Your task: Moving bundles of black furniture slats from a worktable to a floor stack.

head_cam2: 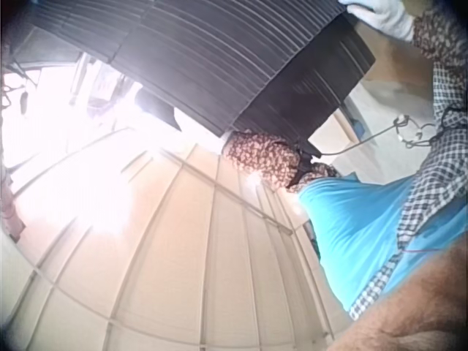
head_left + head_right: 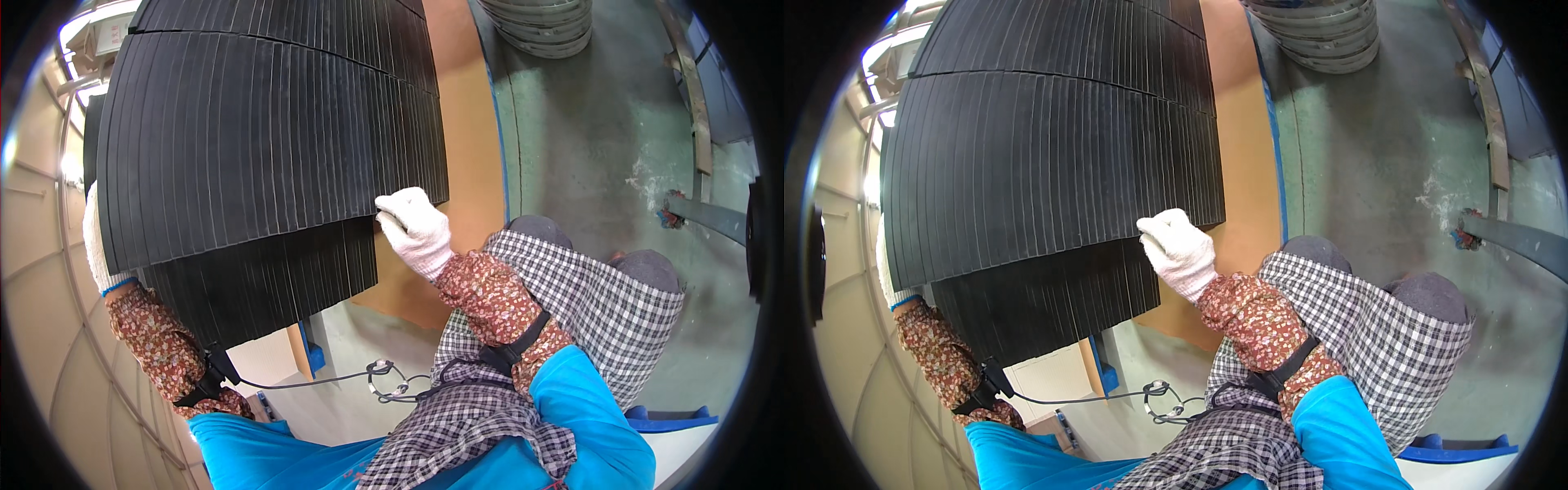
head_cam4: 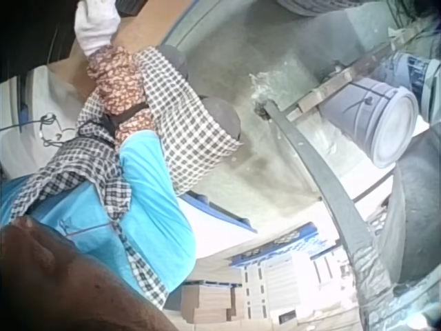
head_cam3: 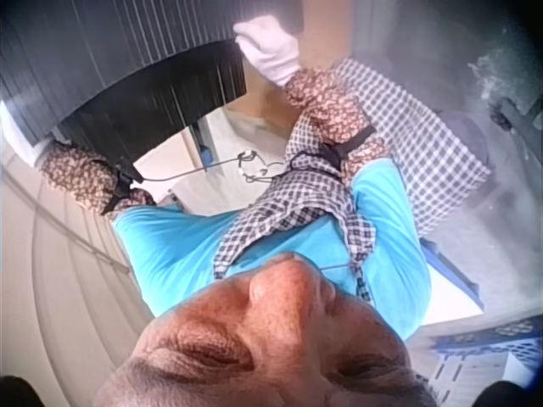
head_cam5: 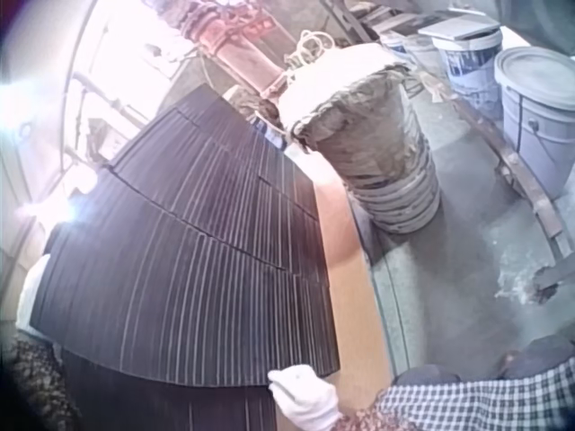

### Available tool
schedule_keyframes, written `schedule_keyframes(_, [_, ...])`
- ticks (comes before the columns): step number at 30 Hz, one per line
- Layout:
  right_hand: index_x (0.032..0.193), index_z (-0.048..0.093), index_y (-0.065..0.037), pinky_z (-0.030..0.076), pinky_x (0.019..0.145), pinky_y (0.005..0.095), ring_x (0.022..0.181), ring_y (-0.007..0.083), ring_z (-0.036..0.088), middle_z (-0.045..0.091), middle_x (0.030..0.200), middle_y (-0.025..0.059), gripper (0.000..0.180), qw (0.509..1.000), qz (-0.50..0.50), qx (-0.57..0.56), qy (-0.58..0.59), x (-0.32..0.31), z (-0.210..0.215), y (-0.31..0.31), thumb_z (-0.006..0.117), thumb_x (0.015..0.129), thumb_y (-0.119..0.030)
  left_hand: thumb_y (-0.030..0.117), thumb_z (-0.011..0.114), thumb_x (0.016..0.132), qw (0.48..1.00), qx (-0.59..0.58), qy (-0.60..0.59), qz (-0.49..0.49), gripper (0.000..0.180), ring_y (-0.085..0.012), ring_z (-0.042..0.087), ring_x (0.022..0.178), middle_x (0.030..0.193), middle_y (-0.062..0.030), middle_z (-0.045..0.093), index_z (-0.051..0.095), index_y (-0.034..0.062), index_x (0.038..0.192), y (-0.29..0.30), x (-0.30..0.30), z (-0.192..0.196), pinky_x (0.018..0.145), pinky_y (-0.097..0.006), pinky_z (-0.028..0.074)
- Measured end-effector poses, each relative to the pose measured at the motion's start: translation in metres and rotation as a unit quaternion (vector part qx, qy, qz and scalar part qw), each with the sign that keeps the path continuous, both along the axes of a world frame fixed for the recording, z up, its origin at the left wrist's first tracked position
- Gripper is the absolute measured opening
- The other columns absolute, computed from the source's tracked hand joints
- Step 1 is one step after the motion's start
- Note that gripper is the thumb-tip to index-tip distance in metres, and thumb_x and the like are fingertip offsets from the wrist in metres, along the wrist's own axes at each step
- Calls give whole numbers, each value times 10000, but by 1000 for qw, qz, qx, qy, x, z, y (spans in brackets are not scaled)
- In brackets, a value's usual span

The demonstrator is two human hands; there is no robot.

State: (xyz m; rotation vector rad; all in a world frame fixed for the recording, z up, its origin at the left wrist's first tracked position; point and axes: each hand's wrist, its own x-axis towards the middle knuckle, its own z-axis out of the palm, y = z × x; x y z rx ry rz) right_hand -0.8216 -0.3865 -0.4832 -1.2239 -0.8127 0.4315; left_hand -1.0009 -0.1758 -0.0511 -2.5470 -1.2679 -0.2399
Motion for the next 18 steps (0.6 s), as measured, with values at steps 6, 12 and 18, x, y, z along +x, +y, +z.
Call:
schedule_keyframes(6, [1073, 692, -143, 547, 608, 330, 711, 229, 657, 617, 946, 67, 275, 1000, -4, 12, -24, 0, -1, 2, 740, 812, -68, 176, 483, 1043, 998, -29, -51, -1, 455, -238, 588, 1233, 1385, -162, 573, 451, -28, 1449, -3, 7, 5, 1036, -355, 499])
schedule_keyframes(12, [1025, 698, -118, 547, 611, 335, 702, 223, 651, 616, 928, 71, 225, 999, 18, 4, 27, 0, 5, 0, 770, 813, -143, 148, 576, 982, 1000, -2, -29, 7, 469, -242, 593, 1230, 1349, -165, 597, 490, -29, 1408, -16, 27, -8, 1040, -361, 483])
schedule_keyframes(18, [988, 695, -105, 542, 613, 338, 703, 224, 649, 615, 897, 82, 216, 999, 21, -5, 41, 5, 11, 3, 790, 811, -185, 144, 577, 975, 999, -13, -41, 9, 439, -261, 618, 1191, 1306, -155, 627, 522, -22, 1377, -20, 33, -10, 1026, -380, 492])
